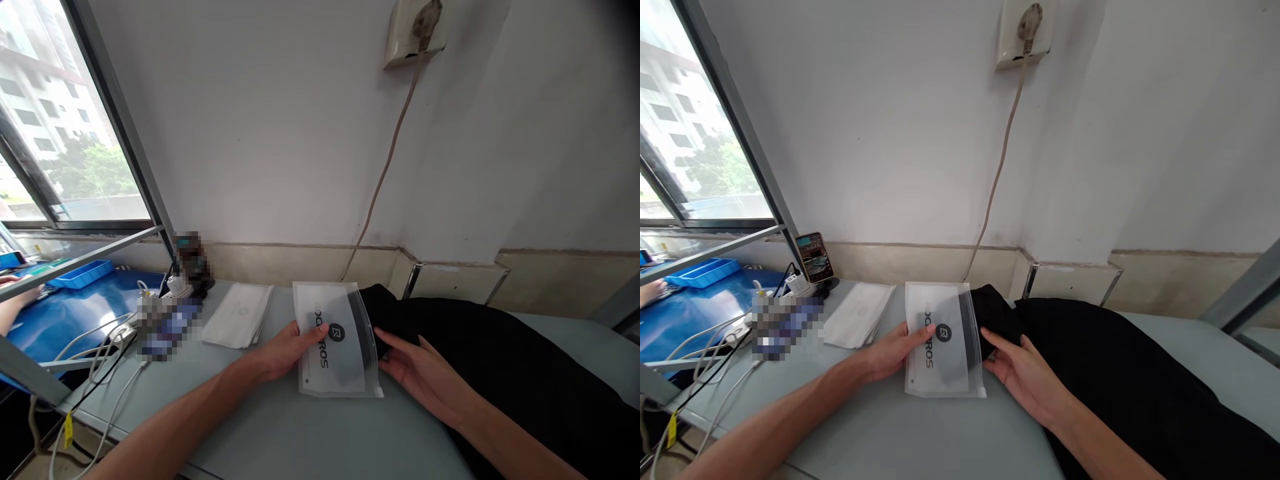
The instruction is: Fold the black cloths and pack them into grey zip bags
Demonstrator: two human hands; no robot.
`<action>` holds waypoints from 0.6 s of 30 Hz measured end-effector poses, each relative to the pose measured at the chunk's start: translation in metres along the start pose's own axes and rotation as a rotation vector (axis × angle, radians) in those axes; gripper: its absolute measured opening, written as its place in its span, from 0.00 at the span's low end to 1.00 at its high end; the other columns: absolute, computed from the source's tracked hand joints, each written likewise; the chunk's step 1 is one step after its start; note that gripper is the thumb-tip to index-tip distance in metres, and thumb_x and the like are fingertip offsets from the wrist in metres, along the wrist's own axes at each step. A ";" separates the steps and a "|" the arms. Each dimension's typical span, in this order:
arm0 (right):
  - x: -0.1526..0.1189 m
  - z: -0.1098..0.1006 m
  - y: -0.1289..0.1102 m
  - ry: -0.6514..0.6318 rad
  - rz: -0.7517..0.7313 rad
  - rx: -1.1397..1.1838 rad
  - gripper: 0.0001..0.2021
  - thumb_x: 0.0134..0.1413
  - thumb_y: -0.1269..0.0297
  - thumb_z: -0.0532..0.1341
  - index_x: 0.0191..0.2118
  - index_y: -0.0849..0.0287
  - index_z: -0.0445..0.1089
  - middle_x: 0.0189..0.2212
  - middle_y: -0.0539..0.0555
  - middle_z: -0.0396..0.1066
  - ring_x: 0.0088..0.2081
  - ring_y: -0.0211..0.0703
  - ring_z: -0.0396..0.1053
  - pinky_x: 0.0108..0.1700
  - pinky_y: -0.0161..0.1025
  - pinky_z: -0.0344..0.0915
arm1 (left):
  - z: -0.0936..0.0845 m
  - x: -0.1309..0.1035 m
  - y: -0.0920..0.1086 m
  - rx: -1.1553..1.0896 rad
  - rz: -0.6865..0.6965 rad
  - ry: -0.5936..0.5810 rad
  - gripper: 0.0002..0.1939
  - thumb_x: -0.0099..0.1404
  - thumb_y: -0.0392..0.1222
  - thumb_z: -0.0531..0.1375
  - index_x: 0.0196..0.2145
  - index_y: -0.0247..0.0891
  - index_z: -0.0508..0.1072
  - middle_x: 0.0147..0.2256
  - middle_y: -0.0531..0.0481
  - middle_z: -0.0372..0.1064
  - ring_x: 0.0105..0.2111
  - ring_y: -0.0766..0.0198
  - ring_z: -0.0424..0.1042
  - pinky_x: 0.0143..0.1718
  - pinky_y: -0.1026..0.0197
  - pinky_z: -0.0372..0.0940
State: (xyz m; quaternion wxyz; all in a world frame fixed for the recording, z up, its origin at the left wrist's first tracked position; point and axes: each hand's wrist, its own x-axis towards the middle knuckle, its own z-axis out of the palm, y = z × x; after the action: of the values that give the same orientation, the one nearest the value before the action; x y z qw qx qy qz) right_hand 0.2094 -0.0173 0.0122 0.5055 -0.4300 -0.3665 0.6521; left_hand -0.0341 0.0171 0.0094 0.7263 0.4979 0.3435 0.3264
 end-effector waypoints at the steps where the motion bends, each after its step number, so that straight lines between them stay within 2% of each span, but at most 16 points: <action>1: 0.000 0.000 0.000 -0.004 -0.001 -0.002 0.18 0.54 0.51 0.72 0.48 0.49 0.78 0.44 0.58 0.84 0.52 0.67 0.79 0.46 0.60 0.81 | 0.000 0.000 -0.001 0.007 0.003 0.010 0.30 0.61 0.61 0.70 0.51 0.35 0.78 0.53 0.35 0.76 0.54 0.45 0.76 0.55 0.47 0.70; 4: 0.000 -0.001 -0.001 -0.030 -0.005 0.053 0.09 0.56 0.55 0.72 0.34 0.53 0.78 0.45 0.57 0.84 0.54 0.66 0.77 0.48 0.57 0.81 | -0.001 0.001 -0.003 0.042 0.038 0.016 0.30 0.61 0.61 0.71 0.51 0.34 0.78 0.53 0.35 0.77 0.54 0.45 0.76 0.55 0.46 0.70; 7: -0.002 0.000 -0.003 -0.063 -0.014 0.125 0.11 0.57 0.57 0.72 0.27 0.54 0.77 0.45 0.56 0.84 0.56 0.64 0.76 0.51 0.53 0.80 | -0.003 0.002 -0.003 0.070 0.056 0.007 0.30 0.61 0.60 0.71 0.51 0.33 0.78 0.54 0.34 0.76 0.54 0.44 0.76 0.56 0.45 0.70; 10: -0.005 0.004 -0.006 -0.097 -0.018 0.116 0.08 0.56 0.56 0.73 0.35 0.54 0.81 0.47 0.56 0.83 0.57 0.63 0.75 0.53 0.52 0.79 | -0.002 0.002 -0.002 0.076 0.051 0.020 0.30 0.61 0.59 0.71 0.51 0.33 0.78 0.54 0.33 0.76 0.53 0.43 0.76 0.56 0.44 0.70; 15: -0.007 0.008 -0.009 -0.092 0.027 0.047 0.26 0.42 0.59 0.80 0.50 0.54 0.81 0.47 0.58 0.83 0.57 0.66 0.75 0.53 0.54 0.78 | -0.001 0.001 -0.001 0.078 0.047 0.007 0.29 0.62 0.59 0.71 0.51 0.33 0.79 0.54 0.34 0.76 0.53 0.44 0.76 0.56 0.45 0.70; 18: -0.007 0.008 -0.008 -0.087 0.012 0.019 0.29 0.41 0.59 0.80 0.53 0.53 0.80 0.48 0.58 0.83 0.57 0.65 0.75 0.55 0.54 0.78 | 0.000 0.001 -0.001 0.086 0.051 0.012 0.29 0.61 0.59 0.71 0.50 0.33 0.79 0.53 0.34 0.77 0.52 0.44 0.77 0.55 0.46 0.70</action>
State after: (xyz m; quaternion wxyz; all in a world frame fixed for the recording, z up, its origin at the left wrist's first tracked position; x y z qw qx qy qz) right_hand 0.2056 -0.0231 0.0238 0.4892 -0.3985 -0.3793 0.6768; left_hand -0.0333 0.0173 0.0081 0.6938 0.5352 0.3485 0.3327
